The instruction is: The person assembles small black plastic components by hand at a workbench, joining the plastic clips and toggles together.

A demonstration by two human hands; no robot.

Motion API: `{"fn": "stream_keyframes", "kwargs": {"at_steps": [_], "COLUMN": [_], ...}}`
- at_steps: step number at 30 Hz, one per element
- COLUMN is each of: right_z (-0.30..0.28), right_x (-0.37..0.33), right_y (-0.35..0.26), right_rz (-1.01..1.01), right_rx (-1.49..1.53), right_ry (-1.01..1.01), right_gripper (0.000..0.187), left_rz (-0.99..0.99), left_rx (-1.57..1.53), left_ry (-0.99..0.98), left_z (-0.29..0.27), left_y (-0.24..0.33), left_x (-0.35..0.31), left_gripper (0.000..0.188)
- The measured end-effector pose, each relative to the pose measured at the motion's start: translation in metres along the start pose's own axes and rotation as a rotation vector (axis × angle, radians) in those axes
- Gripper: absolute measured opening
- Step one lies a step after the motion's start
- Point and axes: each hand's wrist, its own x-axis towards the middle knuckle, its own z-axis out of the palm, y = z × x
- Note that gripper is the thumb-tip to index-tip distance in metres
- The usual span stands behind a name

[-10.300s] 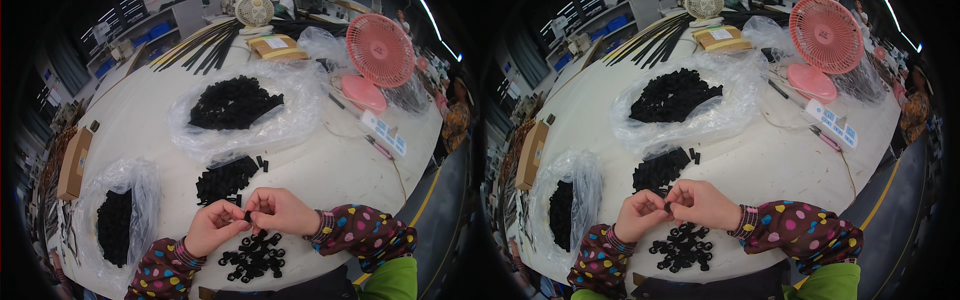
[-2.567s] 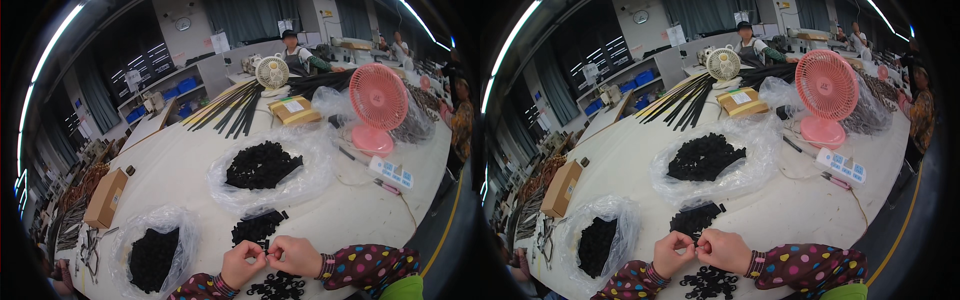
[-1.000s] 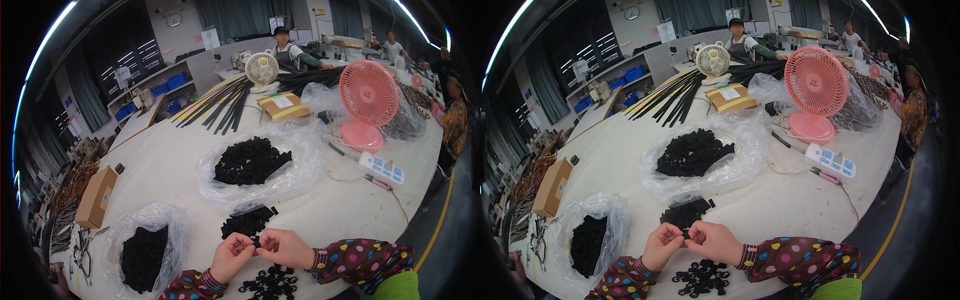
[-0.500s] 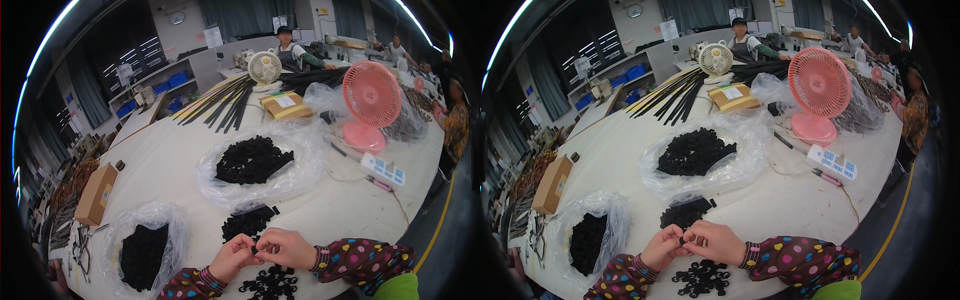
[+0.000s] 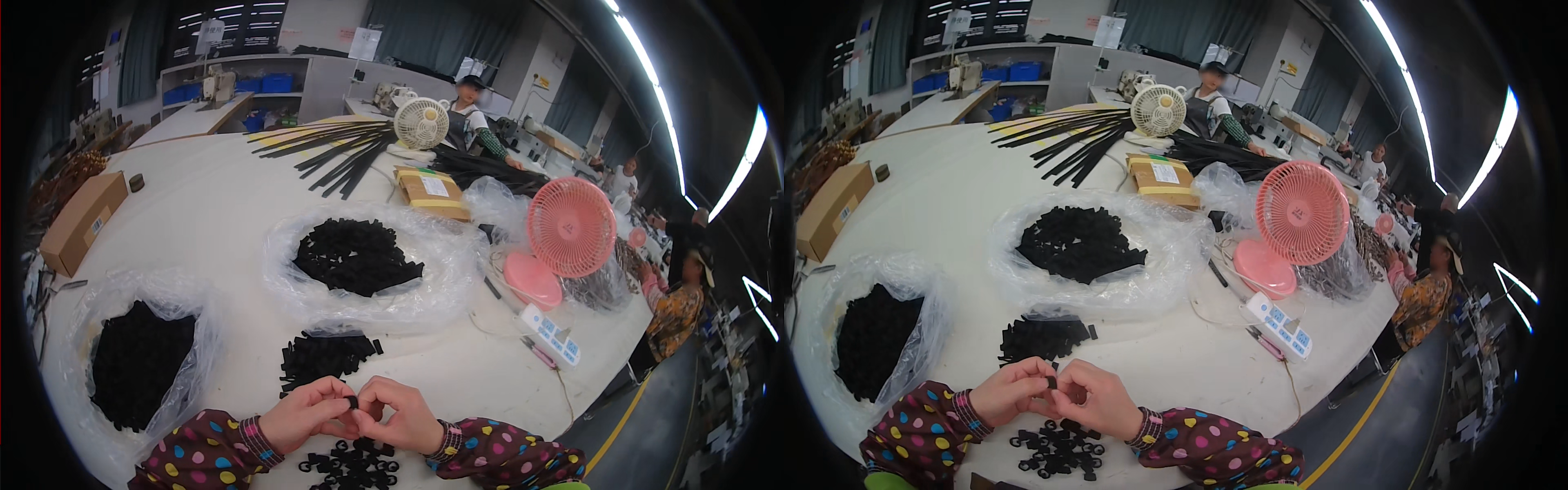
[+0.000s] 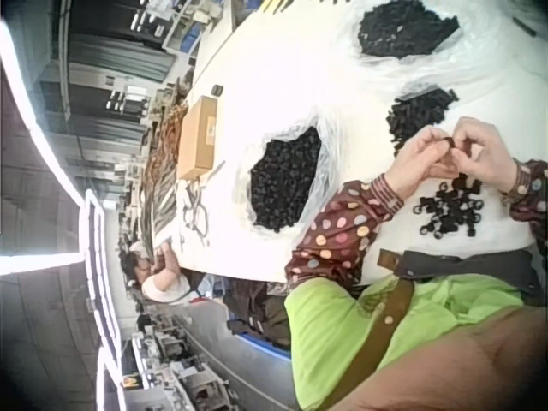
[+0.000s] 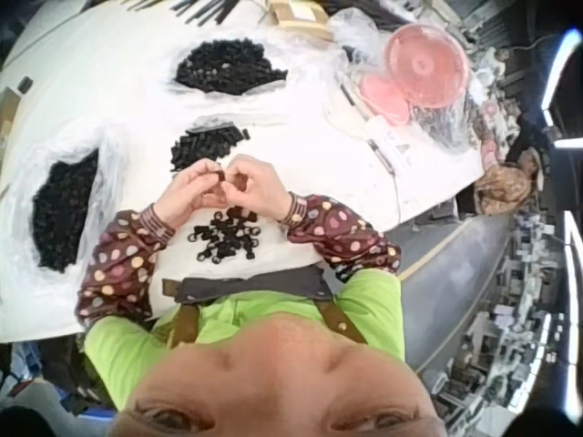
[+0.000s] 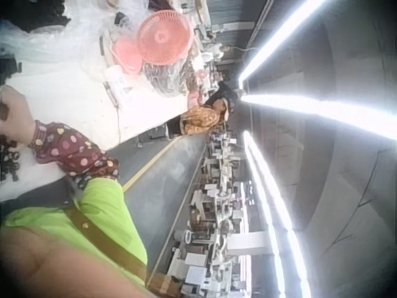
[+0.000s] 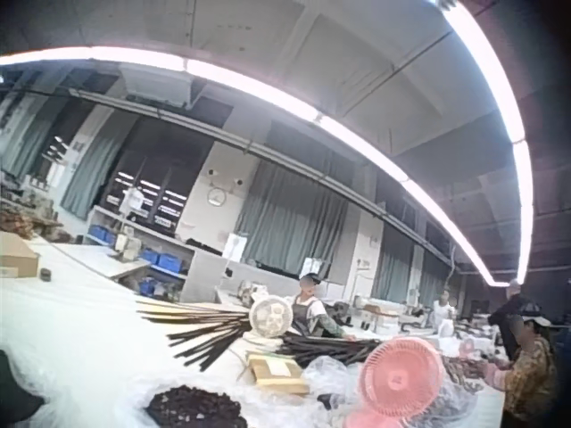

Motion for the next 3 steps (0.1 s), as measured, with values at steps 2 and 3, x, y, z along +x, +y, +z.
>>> {"fn": "stream_keyframes", "kwargs": {"at_steps": [2, 3], "right_z": [0.003, 0.0049], "right_x": [0.0018, 0.0036], "right_y": [-0.0002, -0.0016], "right_rz": [-0.007, -0.01], "right_rx": [-0.057, -0.064], "right_ry": [0.037, 0.016], "right_gripper": [0.012, 0.012], "left_rz": [-0.01, -0.021], "left_rx": [0.105, 0.155], "left_ry": [0.017, 0.024], "left_z": [-0.0025, -0.0021], "left_y": [-0.0002, 0.0011], "left_x": [-0.0031, -0.0035], "left_gripper": [0.017, 0.018]}}
